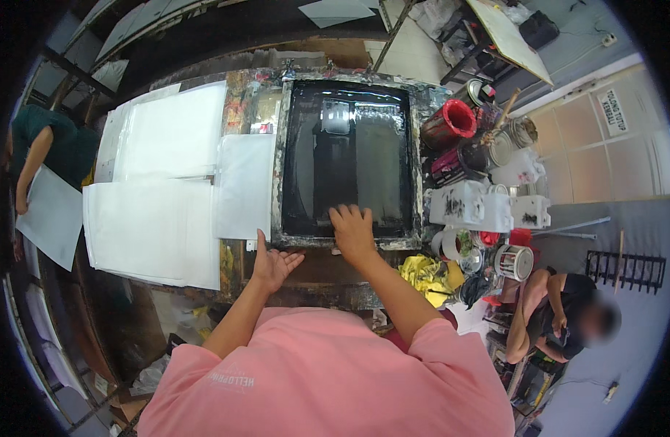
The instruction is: The person repeatedly places white paper sheets under a screen printing frame, pulls a squeegee across the screen to apply ink, and removes the printed sheets. A coworker assists by stacking the finished prints nearby.
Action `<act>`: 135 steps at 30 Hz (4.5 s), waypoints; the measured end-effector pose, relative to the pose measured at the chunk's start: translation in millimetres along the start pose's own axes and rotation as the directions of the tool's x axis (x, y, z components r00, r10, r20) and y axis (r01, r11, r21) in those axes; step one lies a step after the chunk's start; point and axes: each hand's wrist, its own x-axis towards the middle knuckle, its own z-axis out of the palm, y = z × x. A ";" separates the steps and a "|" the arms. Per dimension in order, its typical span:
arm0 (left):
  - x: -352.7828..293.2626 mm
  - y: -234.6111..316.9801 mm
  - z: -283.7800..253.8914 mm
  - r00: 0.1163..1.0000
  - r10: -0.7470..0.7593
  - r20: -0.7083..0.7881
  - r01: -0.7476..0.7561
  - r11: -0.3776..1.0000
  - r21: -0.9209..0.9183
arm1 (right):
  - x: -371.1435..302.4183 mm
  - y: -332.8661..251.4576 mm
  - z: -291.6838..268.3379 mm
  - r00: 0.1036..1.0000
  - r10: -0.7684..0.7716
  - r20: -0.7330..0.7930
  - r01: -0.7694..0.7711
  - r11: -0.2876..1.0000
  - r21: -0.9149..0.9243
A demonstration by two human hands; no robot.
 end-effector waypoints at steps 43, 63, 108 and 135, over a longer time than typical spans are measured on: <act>-32.1 47.7 1.0 0.425 0.796 0.431 0.142 -0.528 0.837 | 140.1 -14.5 -284.0 0.833 -0.052 -0.550 0.025 0.998 -0.056; -86.7 157.2 -6.7 0.317 0.924 0.216 0.397 -0.336 0.854 | 113.6 -16.3 -251.8 0.824 -0.089 -0.560 0.051 0.995 -0.083; -47.1 4.8 16.8 0.977 0.202 0.061 -0.204 0.979 0.019 | -5.7 -3.2 -45.9 0.994 -0.087 -0.066 0.085 0.996 -0.025; -72.5 19.2 30.5 0.885 0.365 0.289 -0.444 0.847 0.292 | 5.9 -28.6 -144.6 0.999 -0.015 -0.038 0.015 1.000 0.023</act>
